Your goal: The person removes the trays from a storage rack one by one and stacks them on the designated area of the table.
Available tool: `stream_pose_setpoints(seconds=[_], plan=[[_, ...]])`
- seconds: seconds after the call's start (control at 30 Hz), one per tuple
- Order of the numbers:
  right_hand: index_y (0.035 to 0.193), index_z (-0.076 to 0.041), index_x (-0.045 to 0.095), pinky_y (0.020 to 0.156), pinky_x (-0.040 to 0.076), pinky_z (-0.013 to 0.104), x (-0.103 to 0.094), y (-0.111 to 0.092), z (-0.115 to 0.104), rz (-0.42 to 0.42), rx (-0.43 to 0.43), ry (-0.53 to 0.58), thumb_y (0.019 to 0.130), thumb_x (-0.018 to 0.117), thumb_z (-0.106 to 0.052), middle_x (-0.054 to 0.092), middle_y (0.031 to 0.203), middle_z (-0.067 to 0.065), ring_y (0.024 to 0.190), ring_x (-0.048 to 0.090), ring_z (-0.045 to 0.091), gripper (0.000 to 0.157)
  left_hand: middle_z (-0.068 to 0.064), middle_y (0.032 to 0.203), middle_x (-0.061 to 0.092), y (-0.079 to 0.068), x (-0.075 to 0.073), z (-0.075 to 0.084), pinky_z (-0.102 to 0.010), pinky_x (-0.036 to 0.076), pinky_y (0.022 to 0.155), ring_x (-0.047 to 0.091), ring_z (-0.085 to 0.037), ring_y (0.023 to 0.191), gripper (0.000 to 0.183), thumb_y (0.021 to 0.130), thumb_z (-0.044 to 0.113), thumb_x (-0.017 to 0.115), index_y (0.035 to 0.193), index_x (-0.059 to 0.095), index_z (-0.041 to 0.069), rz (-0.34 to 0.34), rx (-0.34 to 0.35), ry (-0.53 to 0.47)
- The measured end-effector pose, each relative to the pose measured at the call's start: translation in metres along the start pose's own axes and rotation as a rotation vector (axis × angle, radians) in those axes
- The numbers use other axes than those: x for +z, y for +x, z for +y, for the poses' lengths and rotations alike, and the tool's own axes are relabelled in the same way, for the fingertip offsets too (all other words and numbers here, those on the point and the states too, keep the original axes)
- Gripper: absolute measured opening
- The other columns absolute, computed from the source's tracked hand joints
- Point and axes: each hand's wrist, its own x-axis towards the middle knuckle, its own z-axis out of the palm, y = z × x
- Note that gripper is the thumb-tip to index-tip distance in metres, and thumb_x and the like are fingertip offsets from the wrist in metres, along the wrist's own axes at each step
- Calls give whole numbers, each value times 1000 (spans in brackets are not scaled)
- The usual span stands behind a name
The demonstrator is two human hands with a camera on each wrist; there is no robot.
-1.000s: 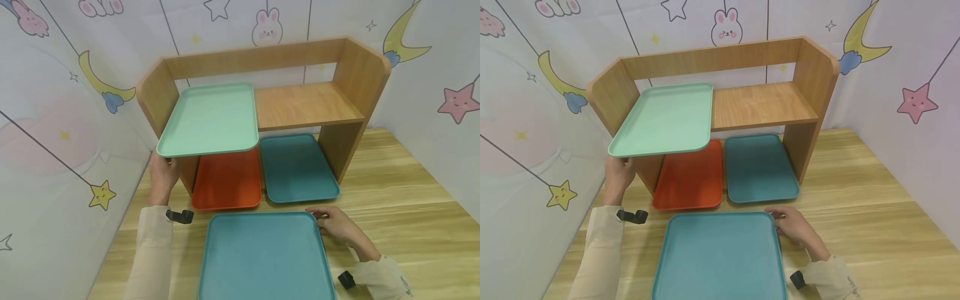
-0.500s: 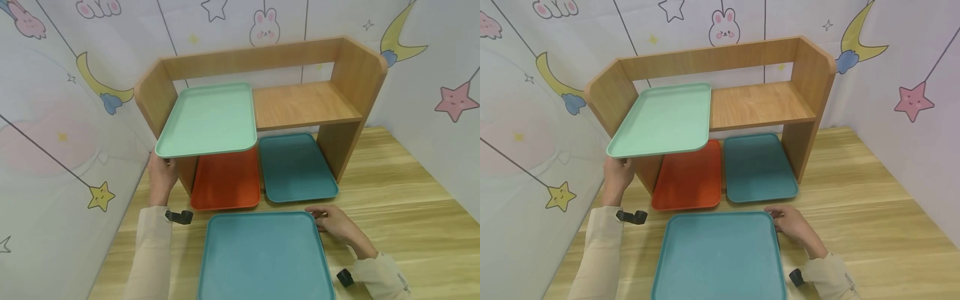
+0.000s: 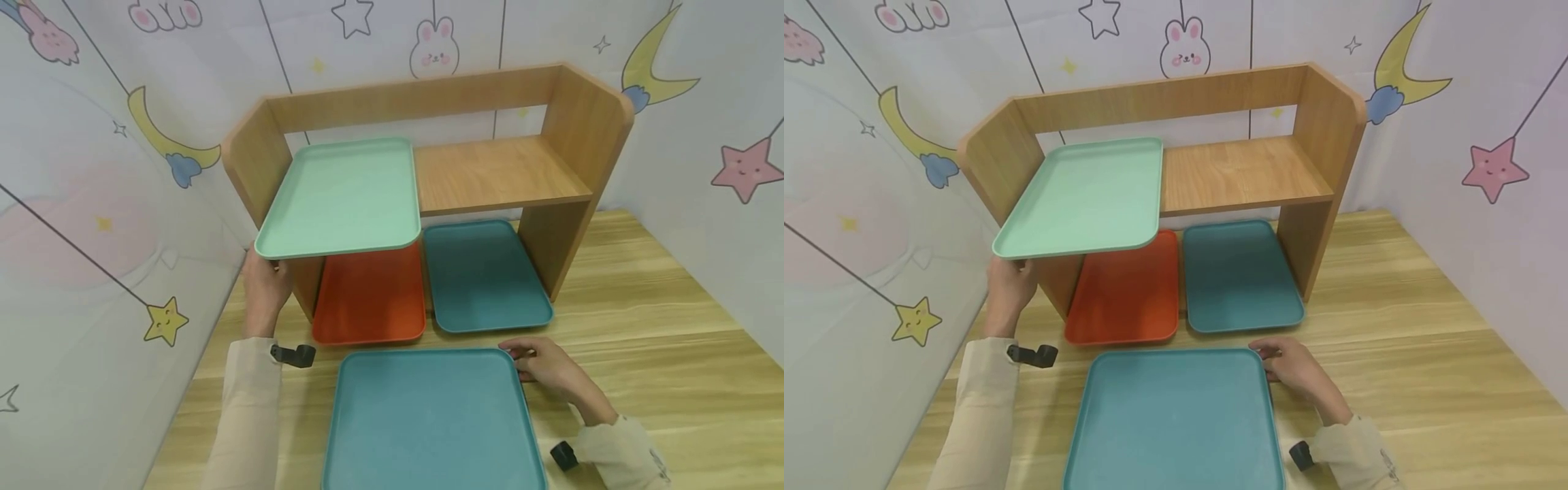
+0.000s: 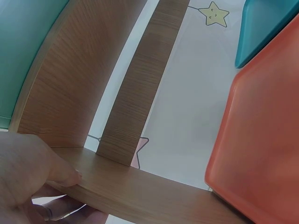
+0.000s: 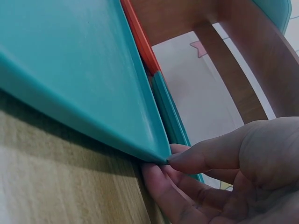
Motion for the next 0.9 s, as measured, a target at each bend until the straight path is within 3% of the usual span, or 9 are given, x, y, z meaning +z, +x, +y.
stream_pose_setpoints(seconds=[0.47, 0.9], plan=[[128, 5, 56, 71, 55, 34, 0, -1, 0, -17, 5, 1, 89, 47, 6, 55, 113, 21, 97, 54, 24, 40, -24, 110, 55, 0, 1, -2, -50, 45, 86, 57, -38, 98, 29, 95, 5, 44, 122, 52, -4, 0, -7, 5], [128, 6, 54, 68, 55, 30, -1, -2, -4, 7, -34, -67, 93, 55, -6, 60, 105, 20, 85, 60, 20, 37, -23, 111, 55, 0, 0, 0, -49, 46, 86, 56, -37, 99, 30, 95, 5, 44, 123, 51, -3, -12, -17, 2]])
